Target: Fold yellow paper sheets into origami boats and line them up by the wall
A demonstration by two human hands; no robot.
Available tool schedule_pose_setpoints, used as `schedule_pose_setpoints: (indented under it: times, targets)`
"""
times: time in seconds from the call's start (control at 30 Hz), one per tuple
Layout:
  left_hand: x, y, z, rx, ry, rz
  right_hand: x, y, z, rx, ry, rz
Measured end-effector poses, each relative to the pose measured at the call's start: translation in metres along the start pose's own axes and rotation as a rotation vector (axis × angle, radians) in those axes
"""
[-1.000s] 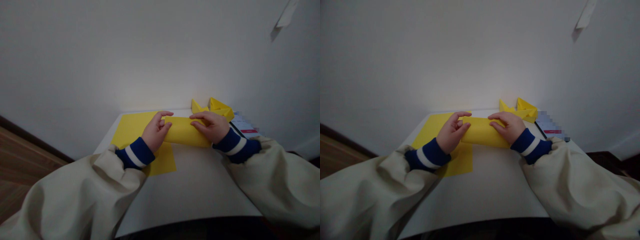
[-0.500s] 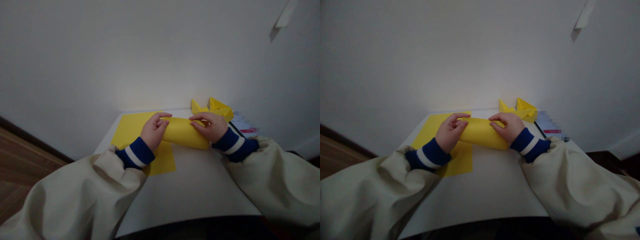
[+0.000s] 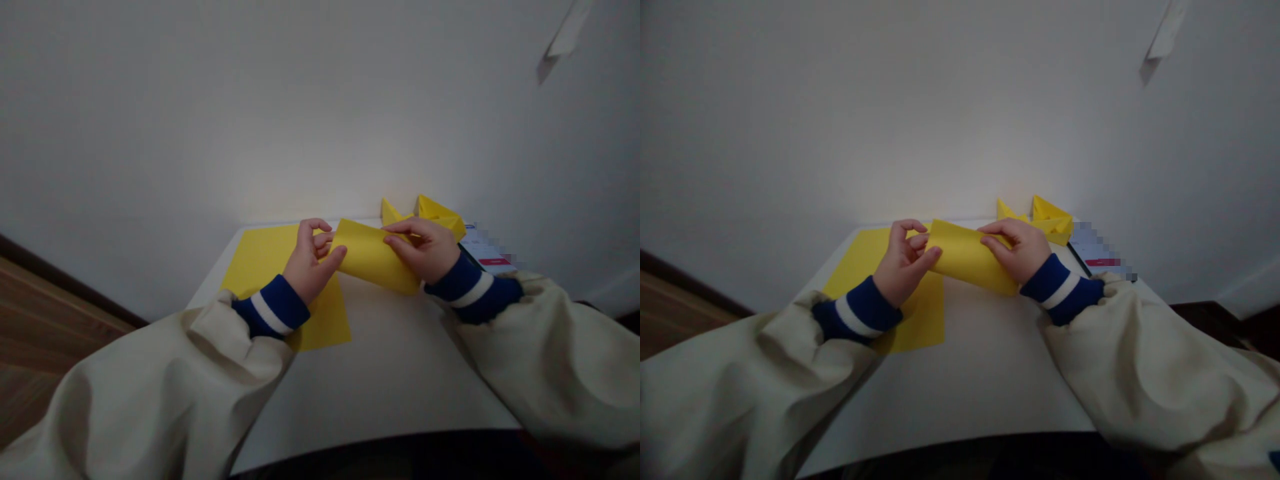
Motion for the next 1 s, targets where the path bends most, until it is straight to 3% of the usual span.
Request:
schedule_pose_setpoints:
  times: [0.13, 0.23, 0.4, 0.67, 1.0]
  targets:
    - [-0.002, -0.005, -0.004, -0.383, 0.088, -0.119, 0.000, -0.006, 0.006, -0.028, 0.082, 0.108]
    - [-0.002, -0.010, -0.008, -0.483, 0.065, -0.170, -0.001, -0.008, 0.009, -0.039, 0.130, 0.133]
    - [0.000, -0.017, -0.013, -0.465, -0.090, -0.122, -0.002, -0.008, 0.010, -0.072, 0.184, 0.143]
    - [0.004, -0.022, -0.007, -0.399, -0.201, 0.039, -0.002, -0.007, 0.017, -0.153, 0.305, 0.156]
    - [0.006, -0.019, -0.003, -0.385, -0.122, 0.035, -0.001, -0.006, 0.020, -0.193, 0.329, 0.158]
Point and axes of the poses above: each hand's wrist, its own x-axis away from the middle knuckle, its own y-axis out of the palm, z = x × y, the point moved 5 cm from there along -x, towards the middle knuckle, and after that the axes turned 7 degrees about y, right-handed, at the moved point
